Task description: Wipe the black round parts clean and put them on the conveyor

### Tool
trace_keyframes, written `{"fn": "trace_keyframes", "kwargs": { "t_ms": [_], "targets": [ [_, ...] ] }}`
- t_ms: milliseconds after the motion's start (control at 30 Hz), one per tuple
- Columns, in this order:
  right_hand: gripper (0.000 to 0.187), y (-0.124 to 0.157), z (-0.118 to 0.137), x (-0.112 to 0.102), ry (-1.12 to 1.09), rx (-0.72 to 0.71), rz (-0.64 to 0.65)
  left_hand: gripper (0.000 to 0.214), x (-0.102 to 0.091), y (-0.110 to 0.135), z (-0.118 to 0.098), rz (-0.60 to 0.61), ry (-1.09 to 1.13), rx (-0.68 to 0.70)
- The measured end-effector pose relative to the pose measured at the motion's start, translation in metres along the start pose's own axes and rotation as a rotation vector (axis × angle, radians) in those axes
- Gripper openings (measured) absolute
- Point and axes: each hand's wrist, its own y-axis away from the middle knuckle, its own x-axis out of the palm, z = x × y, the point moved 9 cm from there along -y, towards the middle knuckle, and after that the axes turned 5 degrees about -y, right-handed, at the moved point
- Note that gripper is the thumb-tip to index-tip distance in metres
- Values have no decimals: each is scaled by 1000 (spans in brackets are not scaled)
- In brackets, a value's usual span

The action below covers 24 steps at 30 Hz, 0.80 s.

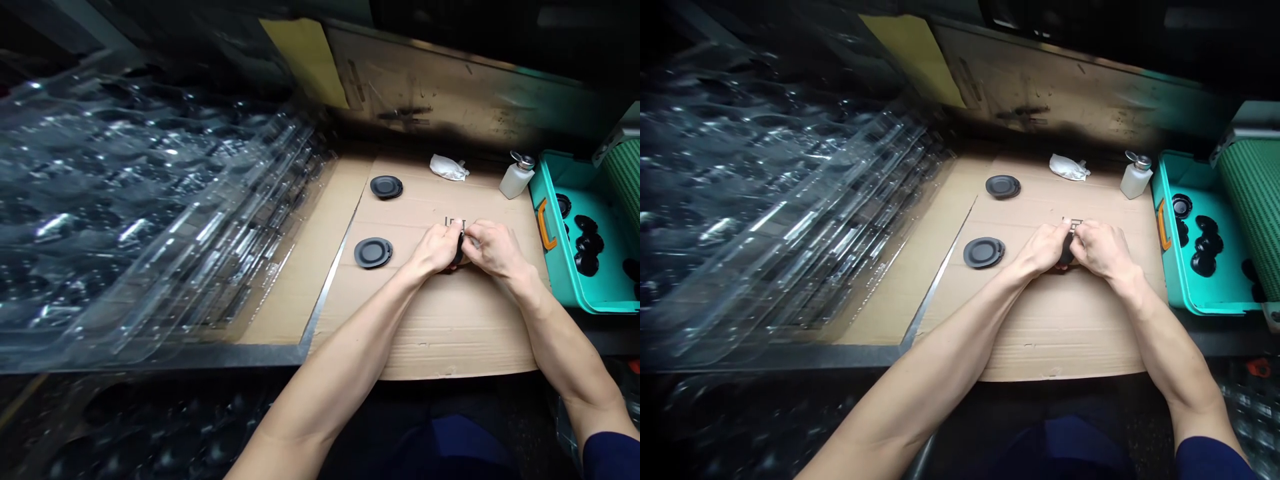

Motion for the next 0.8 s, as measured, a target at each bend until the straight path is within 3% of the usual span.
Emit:
{"fn": "trace_keyframes", "kwargs": {
  "t_ms": [233,433,533,667,800],
  "targets": [
    [23,3,0,-1,39,29,-9,69,2,0,0,-4,21,8],
    [17,1,-4,0,-25,82,-123,65,3,-1,8,-29,77,-62],
    [15,2,-16,-2,-169,126,-205,65,1,-5,19,-34,367,-214],
    [21,8,-41,-14,-252,225,-388,74,9,-2,20,129,911,-459],
    [20,7,-52,-10,-241,249,-375,78,8,3,16,202,1132,-584]
  ]
}}
